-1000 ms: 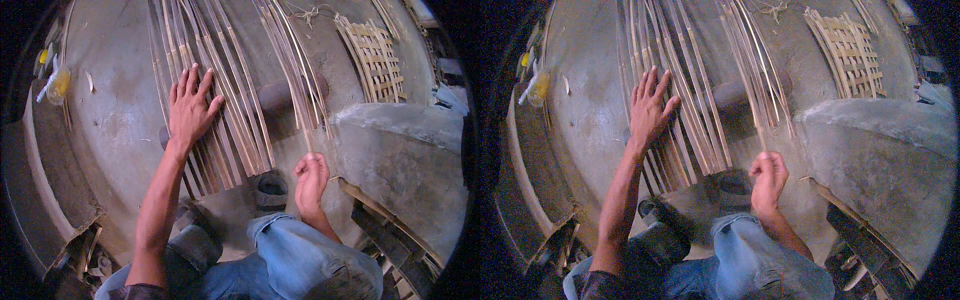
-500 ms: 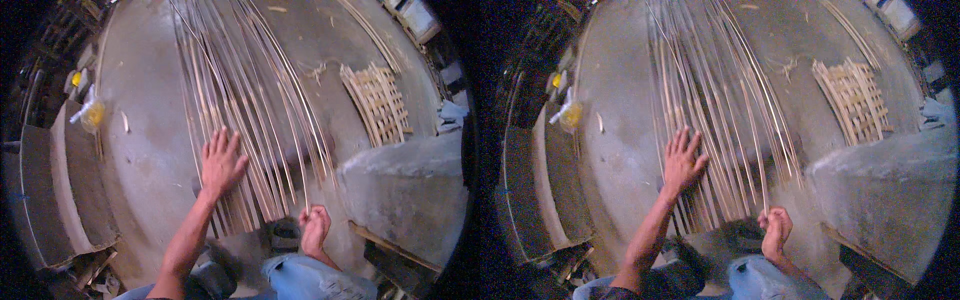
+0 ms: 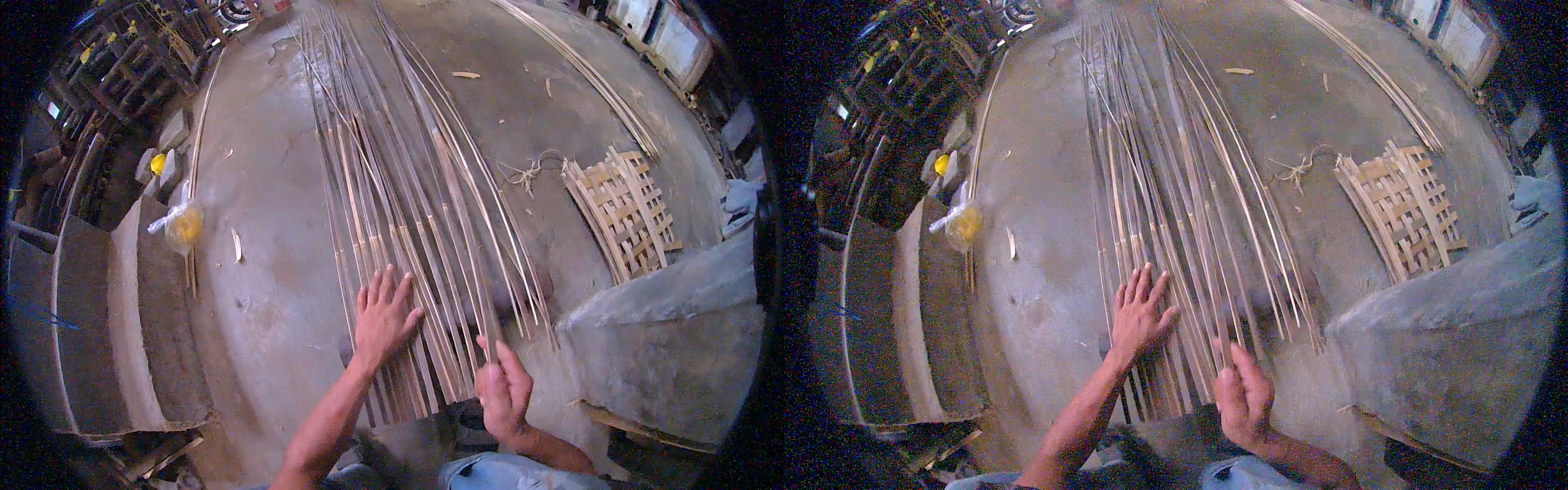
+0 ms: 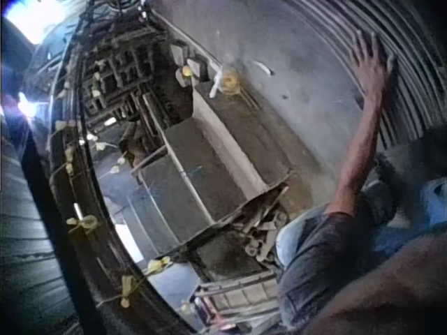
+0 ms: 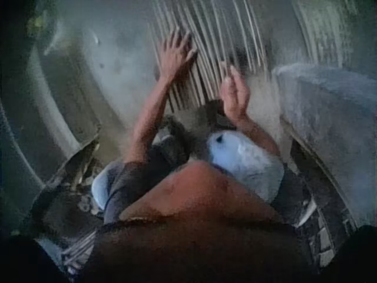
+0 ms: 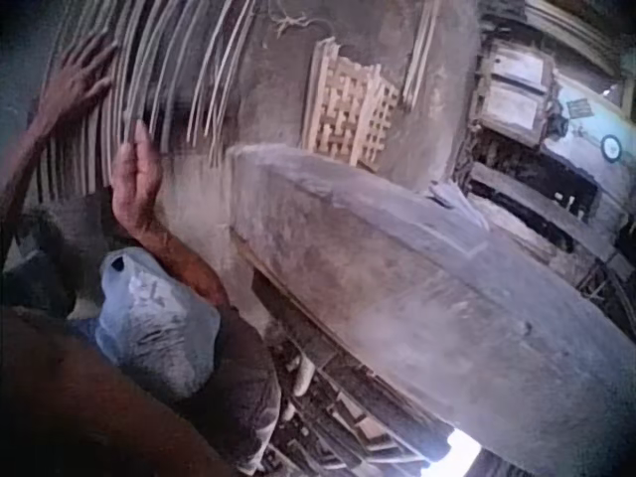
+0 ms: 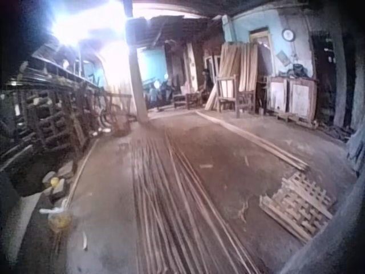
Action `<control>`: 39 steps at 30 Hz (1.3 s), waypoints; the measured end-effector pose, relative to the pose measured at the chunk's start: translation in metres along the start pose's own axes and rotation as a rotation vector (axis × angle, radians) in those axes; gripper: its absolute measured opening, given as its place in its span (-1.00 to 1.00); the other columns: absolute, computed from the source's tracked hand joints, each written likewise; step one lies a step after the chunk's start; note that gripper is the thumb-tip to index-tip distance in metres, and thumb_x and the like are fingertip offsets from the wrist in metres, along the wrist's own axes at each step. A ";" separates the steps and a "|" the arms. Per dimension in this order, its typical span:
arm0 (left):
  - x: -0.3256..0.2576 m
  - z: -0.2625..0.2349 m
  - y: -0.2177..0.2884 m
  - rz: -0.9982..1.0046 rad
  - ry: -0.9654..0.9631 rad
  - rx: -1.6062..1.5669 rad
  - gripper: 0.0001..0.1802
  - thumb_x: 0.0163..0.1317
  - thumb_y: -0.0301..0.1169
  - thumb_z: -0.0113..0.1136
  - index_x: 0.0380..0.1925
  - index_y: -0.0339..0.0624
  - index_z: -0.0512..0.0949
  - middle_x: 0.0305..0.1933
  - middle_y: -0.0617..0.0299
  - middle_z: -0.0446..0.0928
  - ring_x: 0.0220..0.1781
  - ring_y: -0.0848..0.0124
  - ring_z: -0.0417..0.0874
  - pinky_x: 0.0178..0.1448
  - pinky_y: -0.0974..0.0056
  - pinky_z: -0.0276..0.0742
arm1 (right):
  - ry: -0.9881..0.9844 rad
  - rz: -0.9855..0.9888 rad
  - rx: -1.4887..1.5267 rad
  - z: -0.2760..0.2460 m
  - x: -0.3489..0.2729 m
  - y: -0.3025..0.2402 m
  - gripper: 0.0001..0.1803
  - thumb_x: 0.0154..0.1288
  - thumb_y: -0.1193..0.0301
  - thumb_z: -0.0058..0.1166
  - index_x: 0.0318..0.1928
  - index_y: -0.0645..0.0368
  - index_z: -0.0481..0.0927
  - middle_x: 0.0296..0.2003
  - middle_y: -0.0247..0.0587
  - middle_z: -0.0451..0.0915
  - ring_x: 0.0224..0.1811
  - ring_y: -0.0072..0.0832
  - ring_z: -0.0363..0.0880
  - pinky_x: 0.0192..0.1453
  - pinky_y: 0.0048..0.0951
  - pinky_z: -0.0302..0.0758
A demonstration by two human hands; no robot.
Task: The person sits on the floor and arranges thin bamboo strips in parallel rows on a cylindrical roller. They repeatedly pick up individual strips, align them, and place them back into the bundle, maintaining even spacing throughout the process.
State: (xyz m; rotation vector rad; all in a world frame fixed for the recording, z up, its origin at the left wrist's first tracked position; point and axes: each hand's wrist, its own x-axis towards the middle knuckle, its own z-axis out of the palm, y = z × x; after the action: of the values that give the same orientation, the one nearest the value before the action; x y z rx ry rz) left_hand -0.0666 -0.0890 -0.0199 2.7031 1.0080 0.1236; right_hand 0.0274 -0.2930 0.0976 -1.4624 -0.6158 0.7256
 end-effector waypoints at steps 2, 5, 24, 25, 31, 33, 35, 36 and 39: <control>-0.001 -0.004 -0.002 -0.008 0.002 0.006 -0.24 0.32 0.13 0.03 0.46 0.13 0.20 0.59 0.05 0.00 0.59 0.07 0.01 0.57 -0.09 -0.10 | -0.002 -0.065 0.026 0.000 -0.010 0.011 -0.42 0.53 0.08 -0.12 0.26 0.35 0.37 -0.67 -0.52 0.30 -0.66 -0.77 0.22 -0.58 -0.61 0.17; -0.001 -0.008 0.000 -0.004 -0.003 0.000 -0.24 0.32 0.12 0.02 0.46 0.14 0.19 0.59 0.05 -0.01 0.60 0.07 0.00 0.58 -0.09 -0.11 | -0.043 0.017 0.067 0.002 -0.014 0.026 -0.45 0.53 0.11 -0.12 0.24 0.33 0.38 -0.67 -0.51 0.30 -0.66 -0.77 0.22 -0.57 -0.60 0.19; -0.004 0.004 -0.010 0.037 0.059 0.037 -0.30 0.33 0.07 0.02 0.41 0.06 0.26 0.57 0.05 0.03 0.58 0.07 0.03 0.54 -0.15 -0.03 | -0.164 0.184 0.019 0.040 -0.039 0.079 -0.64 0.57 0.28 -0.22 0.18 0.24 0.38 -0.60 -0.52 0.28 -0.59 -0.74 0.22 -0.49 -0.59 0.23; -0.005 0.003 -0.010 0.038 0.060 0.040 -0.30 0.34 0.06 0.02 0.41 0.05 0.25 0.56 0.04 0.04 0.58 0.06 0.03 0.54 -0.15 -0.03 | -0.164 0.188 0.018 0.041 -0.039 0.079 -0.65 0.57 0.29 -0.23 0.18 0.23 0.38 -0.59 -0.52 0.28 -0.59 -0.74 0.22 -0.49 -0.59 0.23; 0.004 -0.004 0.000 0.048 0.052 0.022 -0.26 0.36 0.09 -0.02 0.44 -0.01 0.21 0.53 -0.02 0.11 0.57 0.03 0.07 0.54 -0.14 -0.02 | -0.210 0.418 0.270 0.040 -0.041 0.076 -0.61 0.56 0.27 -0.15 0.21 0.27 0.39 -0.55 -0.46 0.37 -0.55 -0.70 0.29 -0.45 -0.56 0.30; -0.003 0.005 -0.012 0.039 0.036 0.013 -0.26 0.36 0.12 -0.03 0.44 0.03 0.22 0.54 -0.02 0.10 0.56 0.01 0.08 0.54 -0.12 -0.03 | -0.437 0.503 0.114 0.032 -0.036 0.069 -0.55 0.53 0.27 -0.09 0.26 0.29 0.40 -0.44 -0.35 0.55 -0.45 -0.65 0.46 -0.35 -0.57 0.41; -0.004 0.014 -0.012 0.050 0.065 -0.033 -0.28 0.36 0.11 -0.02 0.44 0.07 0.25 0.55 -0.03 0.08 0.54 -0.02 0.11 0.55 -0.12 -0.03 | -0.448 0.663 0.215 0.019 -0.047 0.070 -0.54 0.50 0.30 -0.01 0.27 0.31 0.42 -0.25 -0.21 0.67 -0.30 -0.58 0.60 -0.22 -0.55 0.51; -0.004 0.010 -0.013 0.057 0.088 -0.034 -0.29 0.36 0.09 -0.01 0.43 0.06 0.26 0.55 -0.04 0.08 0.53 -0.03 0.13 0.54 -0.12 -0.02 | -0.458 0.690 0.194 0.015 -0.054 0.068 -0.54 0.47 0.32 0.03 0.27 0.31 0.44 -0.19 -0.15 0.69 -0.23 -0.55 0.64 -0.19 -0.52 0.55; 0.000 0.008 -0.012 0.060 0.144 -0.009 -0.29 0.38 0.17 -0.12 0.41 0.06 0.28 0.54 -0.01 0.10 0.57 0.04 0.05 0.55 -0.13 -0.06 | -0.447 0.736 0.183 0.007 -0.054 0.064 -0.53 0.39 0.41 0.16 0.24 0.34 0.47 -0.17 -0.09 0.72 -0.23 -0.53 0.69 -0.18 -0.50 0.60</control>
State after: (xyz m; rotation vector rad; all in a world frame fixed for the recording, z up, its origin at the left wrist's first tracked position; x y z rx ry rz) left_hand -0.0731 -0.0821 -0.0303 2.7493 0.9623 0.3372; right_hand -0.0167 -0.3311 0.0377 -1.3529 -0.3104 1.6689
